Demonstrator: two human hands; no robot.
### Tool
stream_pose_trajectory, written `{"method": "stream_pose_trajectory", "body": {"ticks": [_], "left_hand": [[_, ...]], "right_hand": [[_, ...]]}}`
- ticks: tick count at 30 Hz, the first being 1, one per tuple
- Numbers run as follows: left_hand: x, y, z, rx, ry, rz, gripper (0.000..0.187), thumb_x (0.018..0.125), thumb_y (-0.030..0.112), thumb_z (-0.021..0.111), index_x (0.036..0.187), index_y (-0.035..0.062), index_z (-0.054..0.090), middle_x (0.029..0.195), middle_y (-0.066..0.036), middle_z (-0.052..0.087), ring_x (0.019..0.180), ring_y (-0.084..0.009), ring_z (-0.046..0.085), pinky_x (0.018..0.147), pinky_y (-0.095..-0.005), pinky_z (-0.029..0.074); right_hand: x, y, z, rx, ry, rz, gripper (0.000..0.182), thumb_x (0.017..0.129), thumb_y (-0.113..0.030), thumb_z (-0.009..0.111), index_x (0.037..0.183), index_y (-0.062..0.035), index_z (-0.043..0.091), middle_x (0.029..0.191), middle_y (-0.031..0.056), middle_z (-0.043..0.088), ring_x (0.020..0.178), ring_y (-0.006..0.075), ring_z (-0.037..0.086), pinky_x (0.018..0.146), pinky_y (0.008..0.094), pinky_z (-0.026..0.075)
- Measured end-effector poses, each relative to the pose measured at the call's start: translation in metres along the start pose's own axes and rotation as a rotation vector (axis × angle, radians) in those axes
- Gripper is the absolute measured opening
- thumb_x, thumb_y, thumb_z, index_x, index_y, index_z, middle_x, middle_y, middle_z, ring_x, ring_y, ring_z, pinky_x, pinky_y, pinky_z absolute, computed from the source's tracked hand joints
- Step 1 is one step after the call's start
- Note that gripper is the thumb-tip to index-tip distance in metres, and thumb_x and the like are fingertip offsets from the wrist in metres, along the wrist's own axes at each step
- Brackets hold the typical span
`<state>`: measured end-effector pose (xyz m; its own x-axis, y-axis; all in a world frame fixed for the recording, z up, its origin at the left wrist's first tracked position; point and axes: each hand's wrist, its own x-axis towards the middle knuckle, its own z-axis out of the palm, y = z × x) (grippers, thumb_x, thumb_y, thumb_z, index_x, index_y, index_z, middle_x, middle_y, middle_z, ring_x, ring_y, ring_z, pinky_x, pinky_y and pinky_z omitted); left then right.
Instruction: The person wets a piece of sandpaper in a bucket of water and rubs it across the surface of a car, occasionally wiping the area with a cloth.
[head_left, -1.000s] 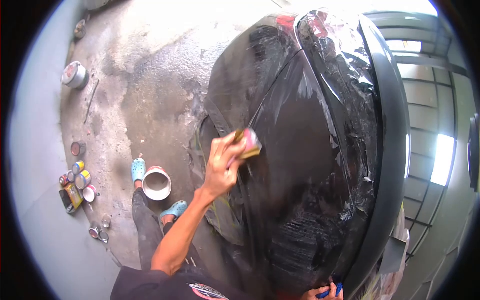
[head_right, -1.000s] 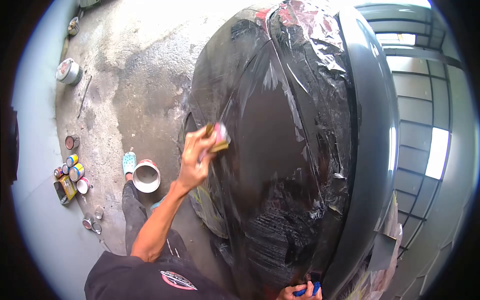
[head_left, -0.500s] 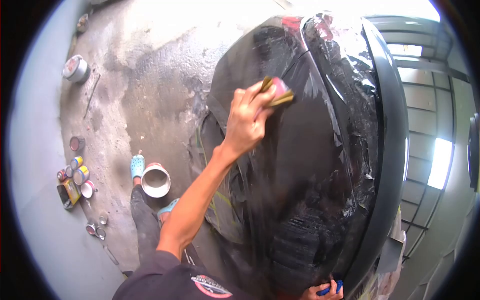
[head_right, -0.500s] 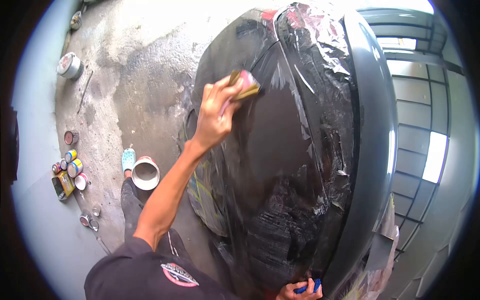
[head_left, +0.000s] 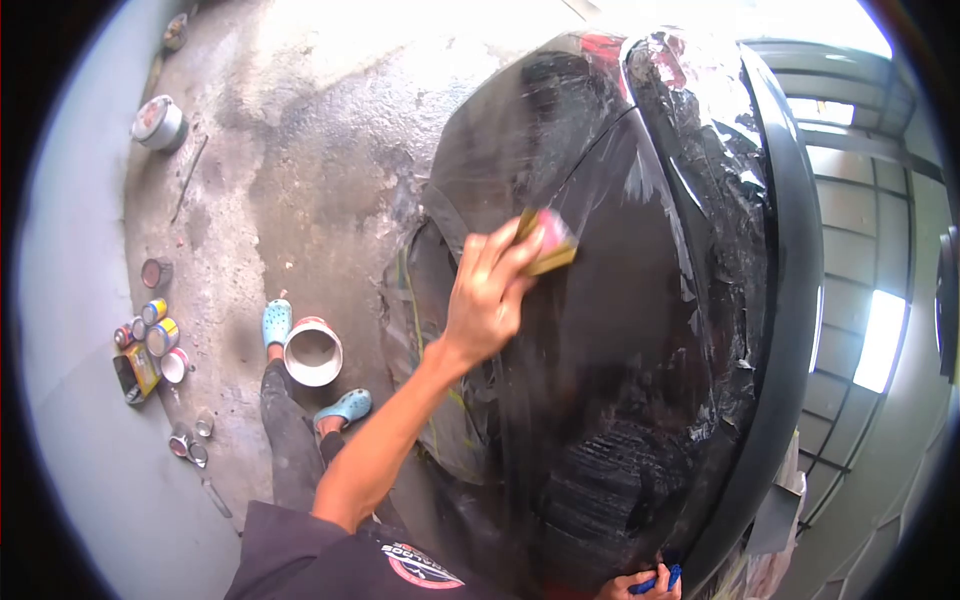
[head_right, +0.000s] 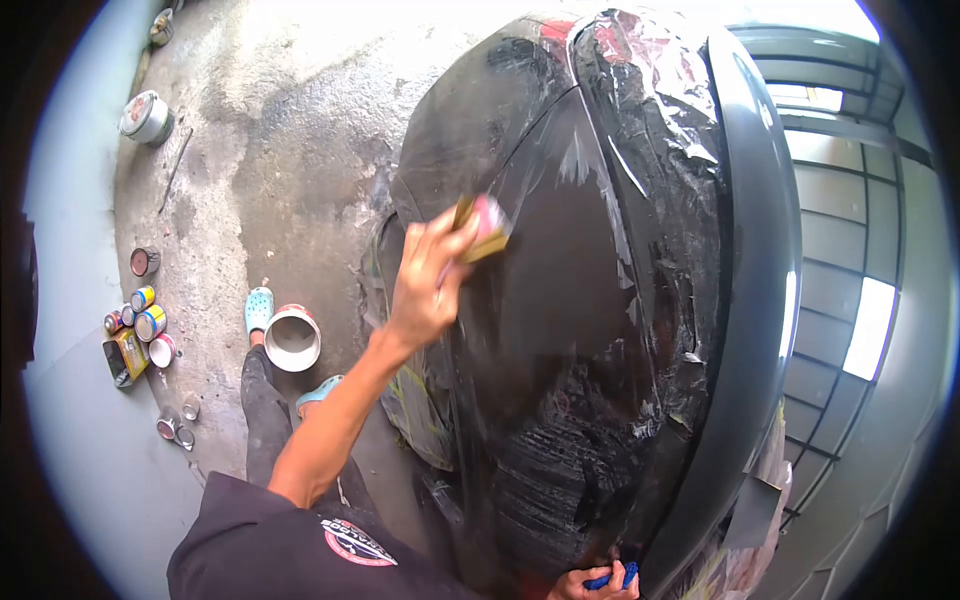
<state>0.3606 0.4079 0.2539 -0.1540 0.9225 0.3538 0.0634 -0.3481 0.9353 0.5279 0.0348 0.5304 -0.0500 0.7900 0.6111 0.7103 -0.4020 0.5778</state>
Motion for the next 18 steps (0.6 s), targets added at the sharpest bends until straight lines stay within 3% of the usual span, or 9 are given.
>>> {"method": "stream_pose_trajectory", "body": {"ticks": [3, 6, 8, 14, 18], "left_hand": [[-0.046, 0.006, -0.005, -0.054, -0.024, -0.069, 0.06, 0.085, -0.005, 0.077, 0.143, 0.0086, 0.07, 0.147, -0.019, 0.066, 0.12, -0.0398, 0.061, 0.109, -0.0495, 0.05], [0.021, -0.002, 0.006, -0.017, 0.036, 0.027, 0.056, 0.087, -0.004, 0.077, 0.141, 0.0084, 0.071, 0.147, -0.018, 0.066, 0.12, -0.0388, 0.061, 0.109, -0.0505, 0.049], [0.05, -0.002, 0.009, -0.041, -0.005, -0.013, 0.052, 0.088, -0.004, 0.077, 0.139, 0.0073, 0.071, 0.147, -0.019, 0.065, 0.119, -0.0392, 0.061, 0.109, -0.0509, 0.049], [-0.041, 0.0, -0.01, -0.066, -0.078, -0.052, 0.059, 0.083, -0.006, 0.077, 0.14, 0.0065, 0.071, 0.153, -0.018, 0.064, 0.123, -0.0405, 0.062, 0.111, -0.049, 0.05], [0.049, -0.01, 0.008, -0.007, -0.012, 0.059, 0.053, 0.087, -0.001, 0.078, 0.139, 0.0081, 0.07, 0.149, -0.017, 0.064, 0.118, -0.0402, 0.061, 0.107, -0.0491, 0.049]], "right_hand": [[0.001, -0.001, 0.003, 0.001, 0.012, 0.008, 0.037, 0.114, -0.035, 0.057, 0.1, -0.0059, 0.075, 0.104, 0.0211, 0.069, 0.096, 0.0424, 0.064, 0.087, 0.0568, 0.051], [0.001, 0.0, 0.003, -0.001, 0.005, -0.002, 0.037, 0.114, -0.035, 0.057, 0.1, -0.0059, 0.075, 0.104, 0.0212, 0.069, 0.096, 0.0424, 0.064, 0.087, 0.0567, 0.051], [0.0, 0.0, 0.002, -0.016, 0.002, -0.011, 0.036, 0.114, -0.035, 0.058, 0.1, -0.006, 0.075, 0.104, 0.0213, 0.069, 0.096, 0.0422, 0.064, 0.086, 0.0564, 0.051], [0.0, 0.001, 0.007, -0.003, 0.038, -0.003, 0.034, 0.113, -0.033, 0.059, 0.101, -0.006, 0.075, 0.105, 0.0215, 0.068, 0.095, 0.0417, 0.064, 0.084, 0.0559, 0.052], [-0.002, 0.0, 0.007, -0.006, 0.023, 0.006, 0.035, 0.113, -0.035, 0.06, 0.1, -0.0055, 0.075, 0.104, 0.0214, 0.068, 0.095, 0.0418, 0.064, 0.084, 0.0561, 0.051]]}}
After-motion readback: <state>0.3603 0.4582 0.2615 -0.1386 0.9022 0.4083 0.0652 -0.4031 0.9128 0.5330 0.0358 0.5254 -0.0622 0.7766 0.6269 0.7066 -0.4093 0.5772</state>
